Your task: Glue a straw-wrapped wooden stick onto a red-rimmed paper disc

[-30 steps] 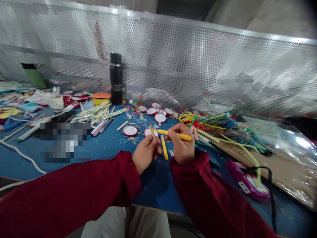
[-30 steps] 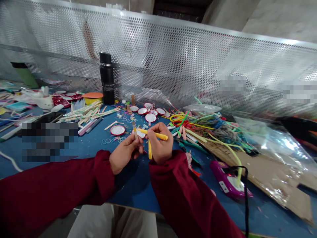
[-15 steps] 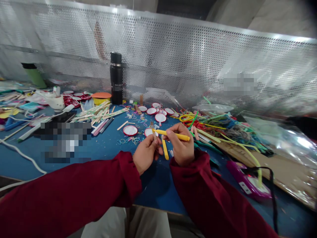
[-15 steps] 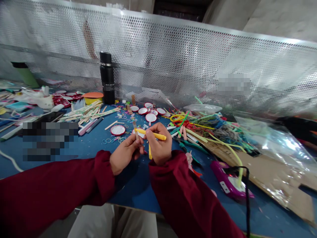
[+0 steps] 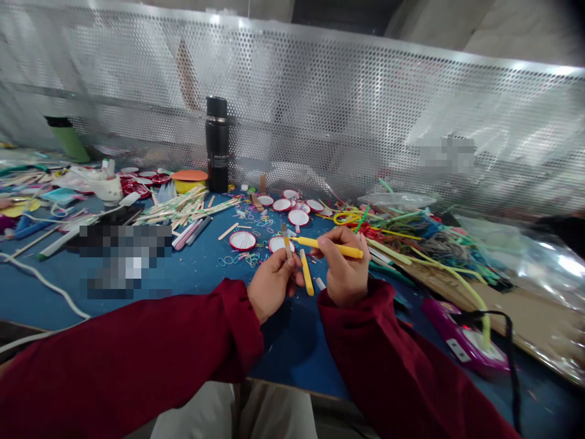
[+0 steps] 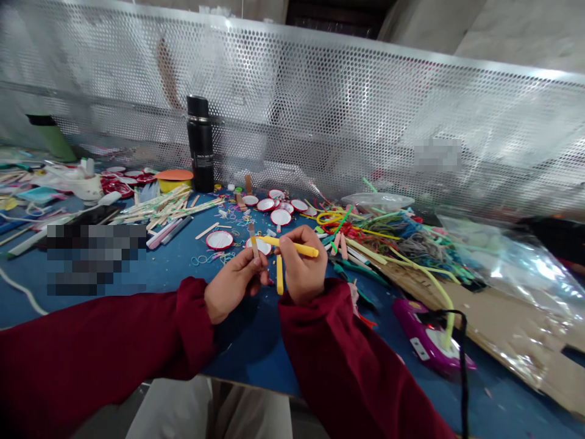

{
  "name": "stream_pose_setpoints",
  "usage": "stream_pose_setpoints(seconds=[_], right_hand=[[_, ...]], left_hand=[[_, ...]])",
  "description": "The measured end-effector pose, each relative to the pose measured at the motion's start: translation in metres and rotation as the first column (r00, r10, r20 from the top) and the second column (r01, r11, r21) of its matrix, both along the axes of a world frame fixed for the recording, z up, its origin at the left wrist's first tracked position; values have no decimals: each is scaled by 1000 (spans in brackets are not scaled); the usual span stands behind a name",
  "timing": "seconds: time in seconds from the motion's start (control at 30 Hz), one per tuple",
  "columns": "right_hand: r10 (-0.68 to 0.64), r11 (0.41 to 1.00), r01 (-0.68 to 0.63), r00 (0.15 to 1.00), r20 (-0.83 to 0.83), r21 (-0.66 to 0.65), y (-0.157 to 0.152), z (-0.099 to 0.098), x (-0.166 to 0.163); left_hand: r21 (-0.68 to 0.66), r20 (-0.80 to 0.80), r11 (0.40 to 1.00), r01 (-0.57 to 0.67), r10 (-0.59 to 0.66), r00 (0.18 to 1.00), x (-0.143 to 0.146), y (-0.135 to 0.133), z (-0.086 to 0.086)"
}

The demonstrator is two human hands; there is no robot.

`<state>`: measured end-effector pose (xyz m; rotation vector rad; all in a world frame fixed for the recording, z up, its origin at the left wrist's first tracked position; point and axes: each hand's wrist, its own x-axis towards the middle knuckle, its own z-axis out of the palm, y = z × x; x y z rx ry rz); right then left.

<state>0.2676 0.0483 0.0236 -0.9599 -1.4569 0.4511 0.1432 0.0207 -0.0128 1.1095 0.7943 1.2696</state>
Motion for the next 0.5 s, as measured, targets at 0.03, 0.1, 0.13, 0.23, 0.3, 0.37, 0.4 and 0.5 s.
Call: stream_pose_setpoints(seconds=[0.03, 0.1, 0.13, 0.23, 0.3, 0.37, 0.4, 0.5], right_hand=[[-3, 1000, 3, 1000, 4, 3, 0, 0, 0], [13, 1000, -13, 1000, 1, -9, 0, 1, 0], [17, 1000, -17, 1000, 3, -17, 0, 1, 0], [-11, 1000, 11, 1000, 14, 1, 0, 1, 0], [-21, 999, 20, 1000, 12, 29, -1, 2, 0], [-8, 1000, 7, 1000, 19, 24, -1, 2, 0], [-1, 1000, 1, 1000, 28, 12, -2, 2, 0], [0, 1000, 0, 998, 59, -3, -1, 1, 0]], left_hand=[[5, 0, 1000, 2, -2, 1000, 0, 0, 0], [13, 0, 1000, 3, -3, 1000, 0, 0, -1], [11, -1, 1000, 3, -3, 1000, 0, 0, 0], [-6, -1, 1000, 2, -2, 1000, 1, 0, 2], [-13, -2, 1000, 5, -5, 1000, 1, -1, 3], [-12, -4, 1000, -1, 1, 1000, 1, -1, 4], [-14, -4, 1000, -5, 5, 1000, 1, -1, 4], [-20, -6, 1000, -2, 1, 1000, 1, -1, 3]])
